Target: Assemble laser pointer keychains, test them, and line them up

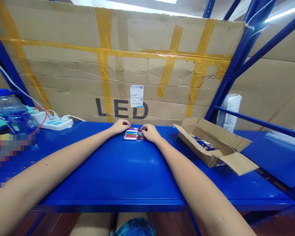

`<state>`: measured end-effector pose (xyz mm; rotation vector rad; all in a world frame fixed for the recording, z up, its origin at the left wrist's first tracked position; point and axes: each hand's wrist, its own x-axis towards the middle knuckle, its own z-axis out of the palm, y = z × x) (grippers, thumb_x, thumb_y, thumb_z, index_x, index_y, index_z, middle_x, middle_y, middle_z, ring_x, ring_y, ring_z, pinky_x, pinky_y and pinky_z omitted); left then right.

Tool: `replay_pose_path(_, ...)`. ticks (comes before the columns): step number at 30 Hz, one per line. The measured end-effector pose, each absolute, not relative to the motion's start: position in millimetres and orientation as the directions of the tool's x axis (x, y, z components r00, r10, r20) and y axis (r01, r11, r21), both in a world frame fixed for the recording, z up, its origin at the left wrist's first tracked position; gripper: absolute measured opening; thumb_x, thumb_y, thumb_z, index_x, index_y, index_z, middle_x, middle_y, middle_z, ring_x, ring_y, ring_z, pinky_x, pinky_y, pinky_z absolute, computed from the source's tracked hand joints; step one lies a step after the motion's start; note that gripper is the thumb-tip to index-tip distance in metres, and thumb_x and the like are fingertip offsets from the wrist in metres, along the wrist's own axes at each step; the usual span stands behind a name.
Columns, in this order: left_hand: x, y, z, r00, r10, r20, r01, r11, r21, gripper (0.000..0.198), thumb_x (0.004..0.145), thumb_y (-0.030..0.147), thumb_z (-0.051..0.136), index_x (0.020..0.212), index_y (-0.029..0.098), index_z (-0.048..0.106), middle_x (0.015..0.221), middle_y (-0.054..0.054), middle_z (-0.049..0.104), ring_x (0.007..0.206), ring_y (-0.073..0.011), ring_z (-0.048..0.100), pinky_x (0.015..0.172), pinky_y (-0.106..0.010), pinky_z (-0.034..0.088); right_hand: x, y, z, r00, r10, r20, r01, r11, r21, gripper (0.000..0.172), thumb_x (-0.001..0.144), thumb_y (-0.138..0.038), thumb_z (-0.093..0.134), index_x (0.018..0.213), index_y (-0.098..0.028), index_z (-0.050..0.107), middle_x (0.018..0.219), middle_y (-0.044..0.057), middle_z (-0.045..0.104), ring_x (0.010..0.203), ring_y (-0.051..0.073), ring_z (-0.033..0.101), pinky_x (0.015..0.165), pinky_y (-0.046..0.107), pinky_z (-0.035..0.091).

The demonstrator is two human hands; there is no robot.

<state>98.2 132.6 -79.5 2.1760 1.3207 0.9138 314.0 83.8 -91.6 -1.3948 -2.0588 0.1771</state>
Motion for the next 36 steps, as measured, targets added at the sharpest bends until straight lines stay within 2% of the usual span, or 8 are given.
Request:
replay_pose_path(8, 88.2, 134.1, -78.5, 0.282, 0.898, 0.339, 0.699, -0.434, 0.569, 0.022, 0.085, 0.025, 0.05, 0.083, 0.017, 0.07, 0.098, -0.006, 0.073, 0.093, -0.0208, 0.066, 0.084, -0.029, 0.05, 323.1, 83.7, -89.2, -0.14, 0.894, 0.426, 0.794, 0.358, -0.49, 0.023, 0.088, -0.015, 0.049, 0.099, -0.016, 0.07, 0.106, 0.008, 0.072, 0.098, 0.019, 0.064, 0.088, 0.028, 0.046)
replay_pose_path(16, 55.2, 122.0, -83.0, 0.34, 0.855, 0.391, 0.834, -0.466, 0.295, 0.016, 0.082, 0.021, 0.05, 0.082, 0.018, 0.066, 0.098, -0.012, 0.068, 0.102, -0.0279, 0.057, 0.095, -0.039, 0.044, 348.5, 80.7, -88.0, -0.061, 0.932, 0.359, 0.906, 0.202, -0.372, 0.025, 0.08, -0.005, 0.049, 0.085, -0.014, 0.072, 0.098, 0.012, 0.072, 0.095, 0.022, 0.064, 0.087, 0.028, 0.046)
replay_pose_path(20, 55.6, 121.2, -84.8, 0.364, 0.843, 0.396, 0.86, -0.467, 0.204, 0.018, 0.082, 0.019, 0.049, 0.086, 0.018, 0.066, 0.101, -0.013, 0.065, 0.104, -0.0285, 0.055, 0.097, -0.04, 0.043, 353.4, 77.3, -85.5, -0.086, 0.94, 0.329, 0.917, 0.203, -0.343, 0.024, 0.08, -0.007, 0.052, 0.091, -0.013, 0.072, 0.105, 0.013, 0.07, 0.097, 0.023, 0.064, 0.088, 0.028, 0.045)
replay_pose_path(25, 58.1, 121.5, -85.6, 0.359, 0.848, 0.389, 0.883, -0.444, 0.154, 0.025, 0.085, 0.02, 0.044, 0.096, 0.017, 0.067, 0.105, -0.013, 0.065, 0.105, -0.028, 0.055, 0.096, -0.04, 0.043, 360.0, 72.9, -78.9, -0.125, 0.954, 0.272, 0.906, 0.222, -0.361, 0.022, 0.081, -0.01, 0.055, 0.093, -0.015, 0.073, 0.107, 0.011, 0.07, 0.1, 0.022, 0.064, 0.09, 0.027, 0.046)
replay_pose_path(28, 59.8, 120.2, -85.8, 0.325, 0.86, 0.394, 0.906, -0.403, 0.131, 0.031, 0.085, 0.022, 0.044, 0.106, 0.016, 0.067, 0.111, -0.015, 0.063, 0.111, -0.0309, 0.051, 0.098, -0.042, 0.041, 362.7, 70.2, -76.2, -0.135, 0.96, 0.245, 0.899, 0.222, -0.376, 0.023, 0.083, -0.011, 0.054, 0.096, -0.015, 0.072, 0.11, 0.011, 0.07, 0.102, 0.022, 0.064, 0.092, 0.028, 0.046)
replay_pose_path(31, 61.8, 119.0, -85.9, 0.294, 0.873, 0.389, 0.93, -0.356, 0.097, 0.033, 0.087, 0.024, 0.042, 0.104, 0.015, 0.069, 0.114, -0.017, 0.061, 0.113, -0.0334, 0.049, 0.096, -0.044, 0.041, 364.2, 69.4, -75.6, -0.15, 0.962, 0.228, 0.894, 0.23, -0.384, 0.023, 0.084, -0.011, 0.054, 0.098, -0.014, 0.072, 0.112, 0.011, 0.069, 0.105, 0.022, 0.063, 0.095, 0.029, 0.045)
replay_pose_path(36, 63.1, 118.4, -86.1, 0.314, 0.879, 0.358, 0.931, -0.36, 0.067, 0.036, 0.088, 0.023, 0.039, 0.11, 0.015, 0.066, 0.113, -0.016, 0.062, 0.108, -0.03, 0.054, 0.094, -0.041, 0.043, 367.4, 72.0, -77.6, -0.162, 0.963, 0.217, 0.885, 0.239, -0.399, 0.024, 0.083, -0.011, 0.054, 0.098, -0.015, 0.072, 0.112, 0.01, 0.07, 0.104, 0.022, 0.063, 0.095, 0.029, 0.045)
